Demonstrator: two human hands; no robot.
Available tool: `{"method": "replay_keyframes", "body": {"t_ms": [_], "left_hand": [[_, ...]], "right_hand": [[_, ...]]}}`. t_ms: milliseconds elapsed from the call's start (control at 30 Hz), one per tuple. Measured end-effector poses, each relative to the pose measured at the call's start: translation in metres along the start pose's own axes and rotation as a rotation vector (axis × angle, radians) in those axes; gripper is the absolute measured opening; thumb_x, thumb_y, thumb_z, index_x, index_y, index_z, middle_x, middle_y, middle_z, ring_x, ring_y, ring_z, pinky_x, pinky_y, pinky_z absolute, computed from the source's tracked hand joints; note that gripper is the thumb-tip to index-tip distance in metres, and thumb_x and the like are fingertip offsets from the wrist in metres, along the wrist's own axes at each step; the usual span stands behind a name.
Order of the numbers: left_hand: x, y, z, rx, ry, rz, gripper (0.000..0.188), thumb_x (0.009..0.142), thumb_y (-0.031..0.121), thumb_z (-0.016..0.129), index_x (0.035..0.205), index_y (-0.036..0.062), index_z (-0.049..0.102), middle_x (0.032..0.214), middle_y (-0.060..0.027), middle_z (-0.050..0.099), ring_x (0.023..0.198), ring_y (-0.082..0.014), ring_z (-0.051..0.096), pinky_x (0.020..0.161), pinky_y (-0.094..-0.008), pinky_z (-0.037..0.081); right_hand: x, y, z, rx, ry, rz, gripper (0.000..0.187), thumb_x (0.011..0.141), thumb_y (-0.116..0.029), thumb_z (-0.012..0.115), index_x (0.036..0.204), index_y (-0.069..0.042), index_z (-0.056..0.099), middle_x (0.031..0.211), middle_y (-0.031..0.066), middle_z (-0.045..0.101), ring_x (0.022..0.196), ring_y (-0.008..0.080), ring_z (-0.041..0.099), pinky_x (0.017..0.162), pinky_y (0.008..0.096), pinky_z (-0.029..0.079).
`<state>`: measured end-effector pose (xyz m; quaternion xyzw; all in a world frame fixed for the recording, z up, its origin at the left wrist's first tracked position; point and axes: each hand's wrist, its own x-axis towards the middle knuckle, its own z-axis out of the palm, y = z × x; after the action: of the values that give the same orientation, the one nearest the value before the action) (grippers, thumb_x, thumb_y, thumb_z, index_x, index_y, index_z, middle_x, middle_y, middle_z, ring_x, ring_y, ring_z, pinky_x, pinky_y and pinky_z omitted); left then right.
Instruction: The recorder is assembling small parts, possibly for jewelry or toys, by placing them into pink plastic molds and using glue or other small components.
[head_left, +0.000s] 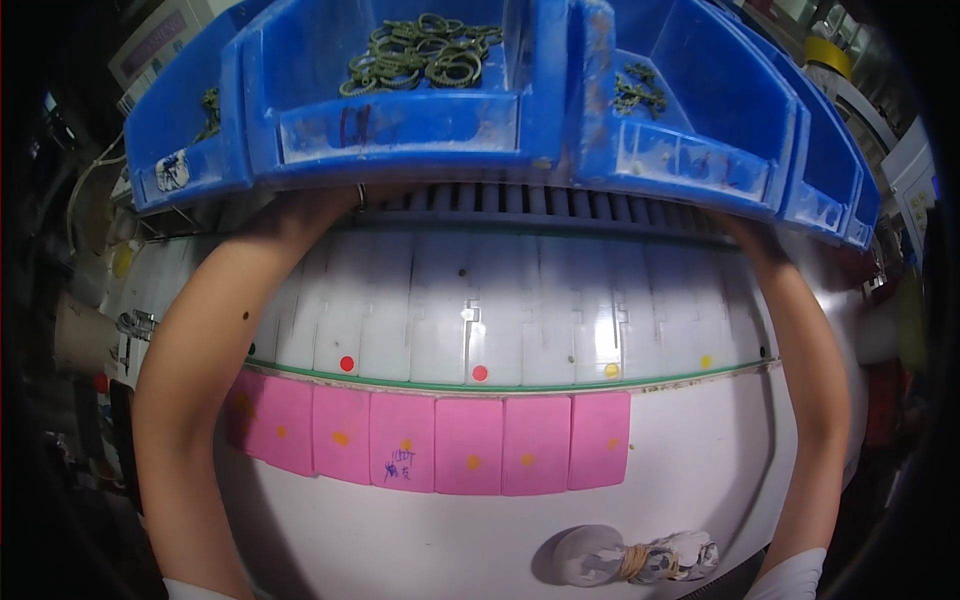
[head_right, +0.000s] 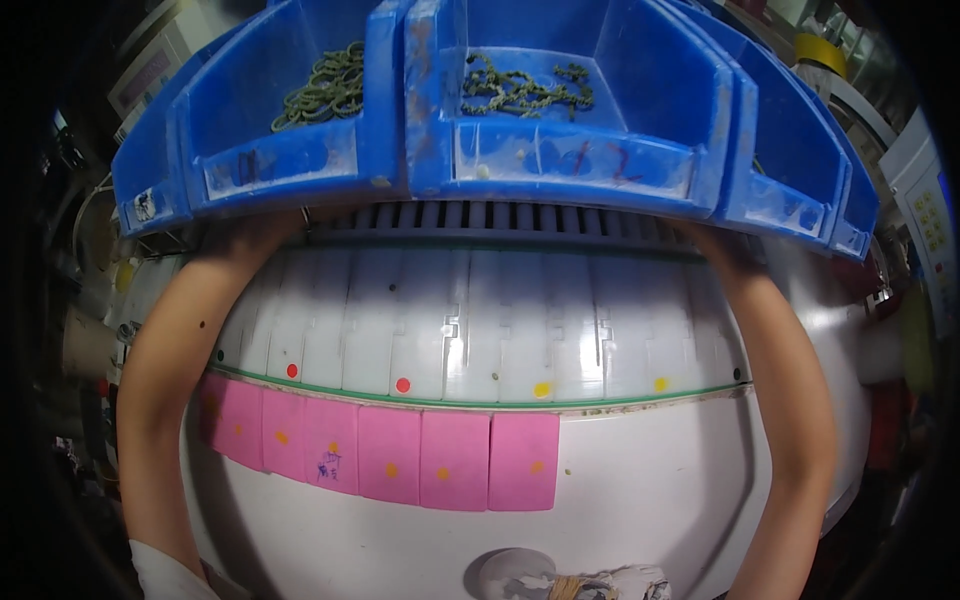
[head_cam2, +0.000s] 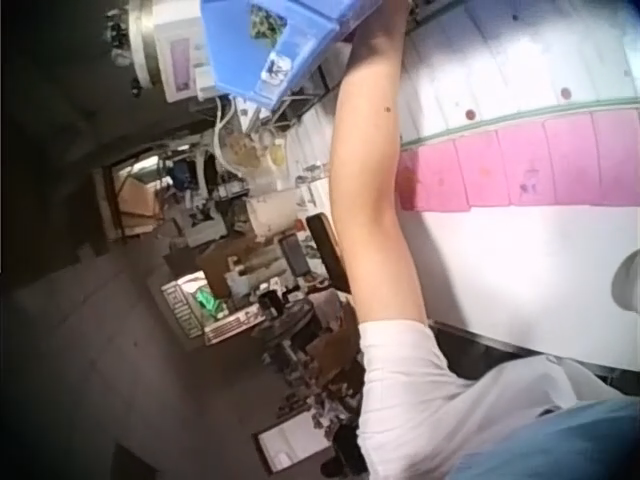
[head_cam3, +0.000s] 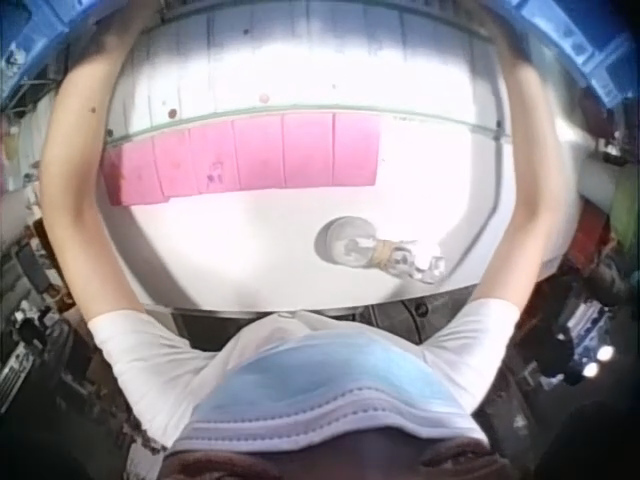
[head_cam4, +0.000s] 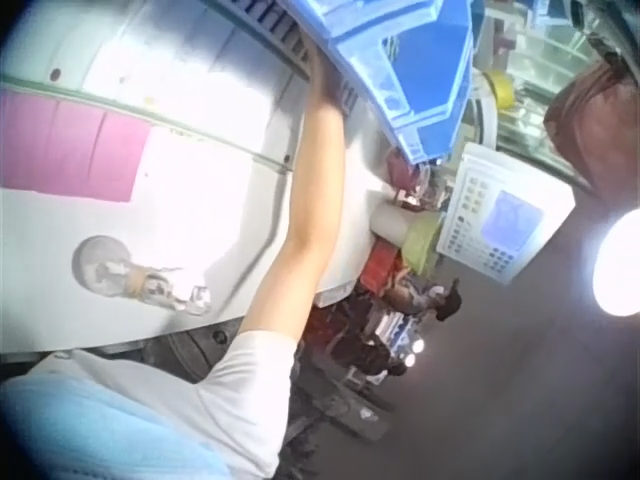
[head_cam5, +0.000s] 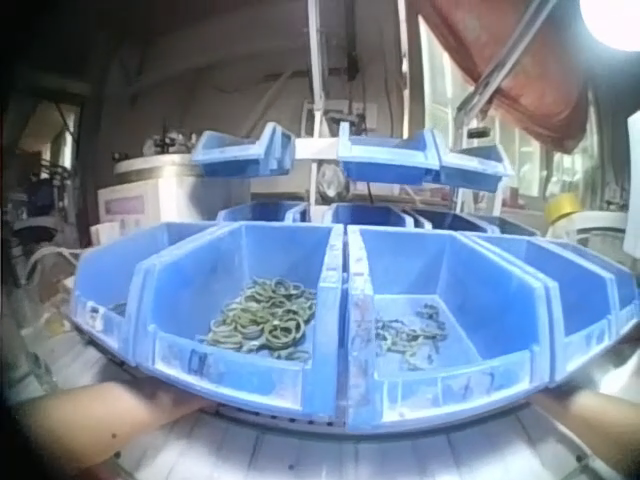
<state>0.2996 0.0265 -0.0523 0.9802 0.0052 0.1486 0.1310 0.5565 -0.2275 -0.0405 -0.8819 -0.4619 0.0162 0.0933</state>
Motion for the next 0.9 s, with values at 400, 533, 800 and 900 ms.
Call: {"method": "replay_keyframes", "body": {"t_ms": [400,533,800,900], "left_hand": [[0.005,0.027,0.011,-0.017,-0.058,-0.007,0.046,0.083,0.047,0.06,0.111,0.0102,0.06,0.102,-0.0108,0.063,0.096,-0.0259,0.06,0.084,-0.0372,0.047],[0.025,0.046,0.007,-0.065,-0.234,-0.137,0.049,0.082,0.047,0.061,0.114,0.0103,0.057,0.105,-0.0119,0.062,0.097,-0.0266,0.059,0.086,-0.0373,0.047],[0.022,0.048,0.009,0.114,-0.114,-0.09,0.056,0.08,0.045,0.062,0.121,0.007,0.052,0.119,-0.0208,0.052,0.107,-0.0348,0.052,0.093,-0.0422,0.043],[0.016,0.036,0.016,0.118,-0.09,-0.002,0.055,0.081,0.044,0.061,0.121,0.0071,0.052,0.118,-0.0208,0.052,0.107,-0.0357,0.052,0.093,-0.0426,0.043]], "right_hand": [[-0.02,0.005,0.0,0.263,0.022,-0.186,0.027,0.075,-0.025,0.066,0.097,-0.009,0.064,0.096,0.0115,0.064,0.092,0.0277,0.06,0.086,0.0368,0.046],[-0.008,0.035,0.011,-0.031,0.14,-0.333,0.024,0.077,-0.022,0.061,0.096,-0.008,0.063,0.096,0.0141,0.063,0.09,0.0297,0.06,0.082,0.039,0.047],[-0.006,0.02,0.009,0.004,0.091,-0.299,0.028,0.064,-0.012,0.062,0.092,-0.008,0.062,0.092,0.0162,0.063,0.088,0.0317,0.06,0.078,0.04,0.047],[-0.007,0.005,0.006,0.227,-0.101,-0.14,0.032,0.061,-0.01,0.062,0.092,-0.006,0.062,0.091,0.0159,0.063,0.087,0.0322,0.06,0.077,0.0394,0.048]]}}
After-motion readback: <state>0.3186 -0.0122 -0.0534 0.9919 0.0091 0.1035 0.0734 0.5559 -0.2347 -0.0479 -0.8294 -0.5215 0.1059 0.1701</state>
